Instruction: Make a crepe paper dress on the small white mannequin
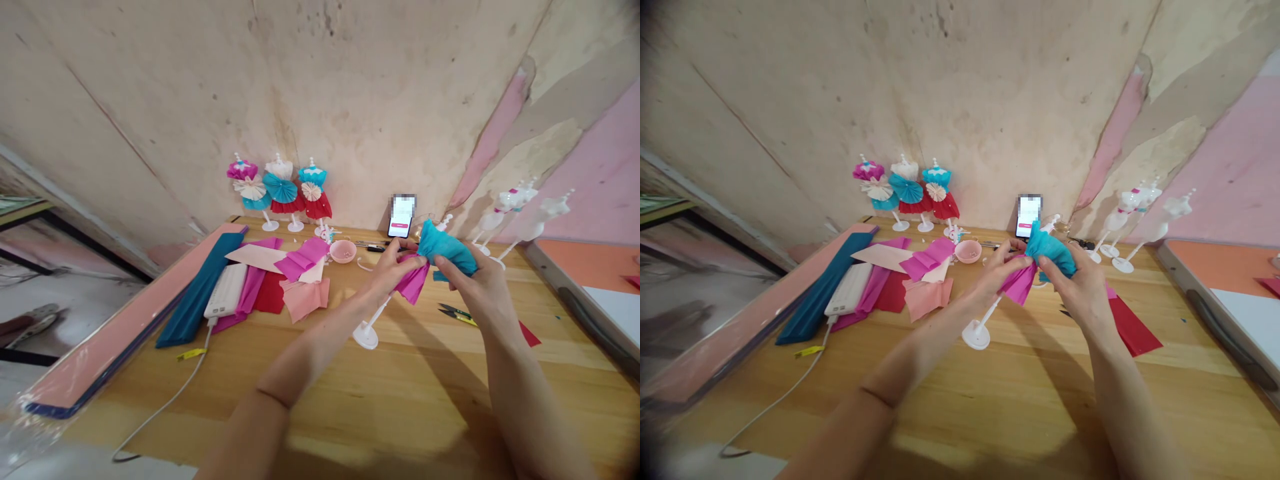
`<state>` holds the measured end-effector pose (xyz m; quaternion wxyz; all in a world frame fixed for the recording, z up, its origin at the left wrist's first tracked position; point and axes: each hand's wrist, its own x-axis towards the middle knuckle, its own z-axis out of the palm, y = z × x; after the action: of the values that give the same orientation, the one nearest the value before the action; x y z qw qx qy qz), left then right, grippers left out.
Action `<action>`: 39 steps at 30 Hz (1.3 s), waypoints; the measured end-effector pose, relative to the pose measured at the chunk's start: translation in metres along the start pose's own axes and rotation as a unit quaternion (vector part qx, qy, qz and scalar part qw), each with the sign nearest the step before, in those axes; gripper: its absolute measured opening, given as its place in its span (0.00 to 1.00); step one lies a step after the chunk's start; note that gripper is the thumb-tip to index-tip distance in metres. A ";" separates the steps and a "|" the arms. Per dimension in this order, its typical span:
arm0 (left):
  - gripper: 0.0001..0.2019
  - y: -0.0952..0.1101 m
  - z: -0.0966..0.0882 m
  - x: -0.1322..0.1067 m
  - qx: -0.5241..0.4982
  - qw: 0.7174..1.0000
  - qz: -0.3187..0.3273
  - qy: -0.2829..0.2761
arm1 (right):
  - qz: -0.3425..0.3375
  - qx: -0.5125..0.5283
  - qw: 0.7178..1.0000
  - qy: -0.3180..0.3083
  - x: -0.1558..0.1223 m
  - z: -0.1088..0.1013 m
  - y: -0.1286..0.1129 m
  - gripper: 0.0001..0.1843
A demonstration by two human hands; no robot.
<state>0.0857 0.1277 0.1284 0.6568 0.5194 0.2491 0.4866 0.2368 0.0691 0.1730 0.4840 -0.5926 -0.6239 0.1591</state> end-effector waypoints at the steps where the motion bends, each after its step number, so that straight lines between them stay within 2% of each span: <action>1: 0.17 -0.001 0.000 0.000 0.004 1.000 0.001 0.000 | 0.014 0.017 1.000 -0.005 0.000 0.000 0.001 0.16; 11: 0.18 -0.004 0.001 0.002 0.016 1.000 0.008 -0.004 | 0.047 0.031 0.998 0.003 0.001 0.003 0.002 0.17; 17: 0.16 -0.003 0.002 -0.001 0.015 1.000 0.024 -0.002 | 0.013 0.050 0.998 0.019 0.000 0.008 0.000 0.15; 26: 0.17 -0.004 0.004 -0.003 0.013 1.000 0.019 0.002 | 0.006 -0.015 0.998 0.053 -0.001 0.012 0.004 0.15; 29: 0.17 -0.004 0.004 -0.001 0.011 1.000 0.022 -0.013 | 0.003 -0.029 0.998 0.063 -0.001 0.012 0.005 0.15; 33: 0.20 -0.001 0.005 -0.001 0.012 0.998 0.043 -0.032 | 0.003 -0.043 0.996 0.076 -0.001 0.012 0.005 0.15; 39: 0.21 0.000 0.007 -0.002 0.046 0.996 0.076 -0.015 | 0.003 -0.054 0.996 0.076 -0.001 0.013 0.006 0.15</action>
<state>0.0908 0.1227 0.1306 0.5969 0.5737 0.2219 0.5151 0.2301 0.0742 0.1617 0.4971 -0.6299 -0.5913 0.0808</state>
